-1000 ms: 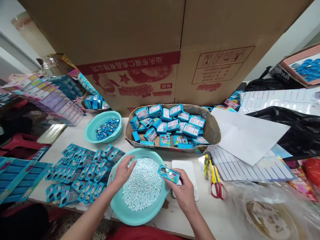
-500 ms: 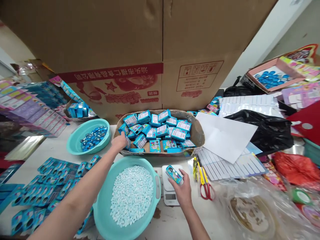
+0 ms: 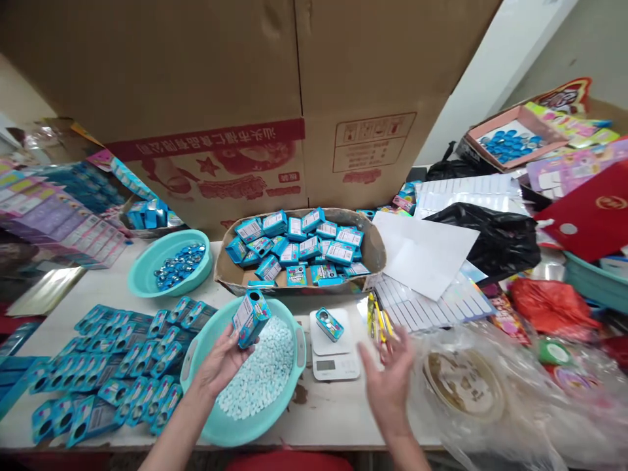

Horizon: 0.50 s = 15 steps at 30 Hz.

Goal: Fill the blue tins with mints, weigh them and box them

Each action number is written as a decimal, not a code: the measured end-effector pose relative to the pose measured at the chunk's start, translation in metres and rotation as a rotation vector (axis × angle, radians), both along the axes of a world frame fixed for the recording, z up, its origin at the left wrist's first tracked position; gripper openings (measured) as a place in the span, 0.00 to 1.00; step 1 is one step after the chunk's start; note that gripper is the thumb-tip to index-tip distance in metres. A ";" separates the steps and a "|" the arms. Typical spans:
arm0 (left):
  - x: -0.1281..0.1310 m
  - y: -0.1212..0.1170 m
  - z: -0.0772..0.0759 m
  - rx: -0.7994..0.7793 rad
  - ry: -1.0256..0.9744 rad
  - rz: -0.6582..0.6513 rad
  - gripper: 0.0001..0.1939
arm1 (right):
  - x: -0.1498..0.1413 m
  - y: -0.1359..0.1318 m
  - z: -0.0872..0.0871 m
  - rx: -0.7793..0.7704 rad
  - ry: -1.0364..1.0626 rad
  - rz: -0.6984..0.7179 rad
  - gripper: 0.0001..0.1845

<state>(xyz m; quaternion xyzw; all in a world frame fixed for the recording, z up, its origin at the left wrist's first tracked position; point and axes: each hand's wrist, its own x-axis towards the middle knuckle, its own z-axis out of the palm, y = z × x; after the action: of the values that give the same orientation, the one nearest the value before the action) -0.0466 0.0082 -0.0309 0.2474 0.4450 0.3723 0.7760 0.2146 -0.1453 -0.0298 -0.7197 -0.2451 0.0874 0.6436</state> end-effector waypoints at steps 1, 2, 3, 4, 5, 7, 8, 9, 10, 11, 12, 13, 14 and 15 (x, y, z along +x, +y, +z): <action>0.001 -0.006 -0.003 -0.022 -0.008 0.009 0.22 | 0.015 -0.001 0.019 0.070 -0.029 -0.124 0.42; 0.002 -0.011 -0.005 -0.030 -0.011 0.026 0.21 | 0.028 -0.003 0.037 0.131 -0.083 -0.257 0.42; 0.003 -0.013 -0.006 -0.026 -0.007 0.047 0.21 | 0.040 -0.004 0.052 0.190 -0.156 -0.375 0.40; 0.003 -0.015 -0.006 -0.015 0.001 0.066 0.20 | 0.048 -0.006 0.065 0.258 -0.227 -0.450 0.38; 0.003 -0.016 -0.006 -0.002 0.014 0.081 0.20 | 0.052 -0.007 0.072 0.304 -0.263 -0.437 0.36; 0.004 -0.019 -0.003 0.026 0.034 0.091 0.19 | 0.045 -0.008 0.070 0.264 -0.241 -0.224 0.28; 0.005 -0.021 -0.001 0.037 0.036 0.085 0.19 | 0.035 -0.008 0.062 0.193 -0.176 -0.060 0.24; 0.007 -0.024 0.001 0.047 0.034 0.072 0.20 | 0.021 -0.008 0.051 0.101 -0.076 0.114 0.20; 0.010 -0.030 0.002 0.055 0.030 0.055 0.22 | 0.005 -0.008 0.038 0.032 0.046 0.251 0.18; 0.014 -0.037 0.003 0.062 0.024 0.033 0.24 | -0.013 -0.008 0.025 -0.001 0.177 0.349 0.20; 0.019 -0.045 0.003 0.065 0.018 0.005 0.26 | -0.031 -0.008 0.013 -0.006 0.313 0.428 0.24; 0.023 -0.055 0.002 0.066 0.013 -0.026 0.29 | -0.049 -0.008 0.003 0.011 0.447 0.497 0.30; 0.027 -0.066 0.000 0.063 0.012 -0.061 0.31 | -0.065 -0.007 -0.005 0.036 0.559 0.549 0.35; 0.030 -0.076 -0.004 0.056 0.016 -0.102 0.33 | -0.080 -0.006 -0.011 0.060 0.650 0.581 0.35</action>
<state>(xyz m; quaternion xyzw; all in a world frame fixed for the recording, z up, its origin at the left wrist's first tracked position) -0.0168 -0.0683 -0.0345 0.2941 0.4273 0.3427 0.7832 0.1344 -0.1516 -0.0404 -0.5369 -0.2244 0.4797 0.6567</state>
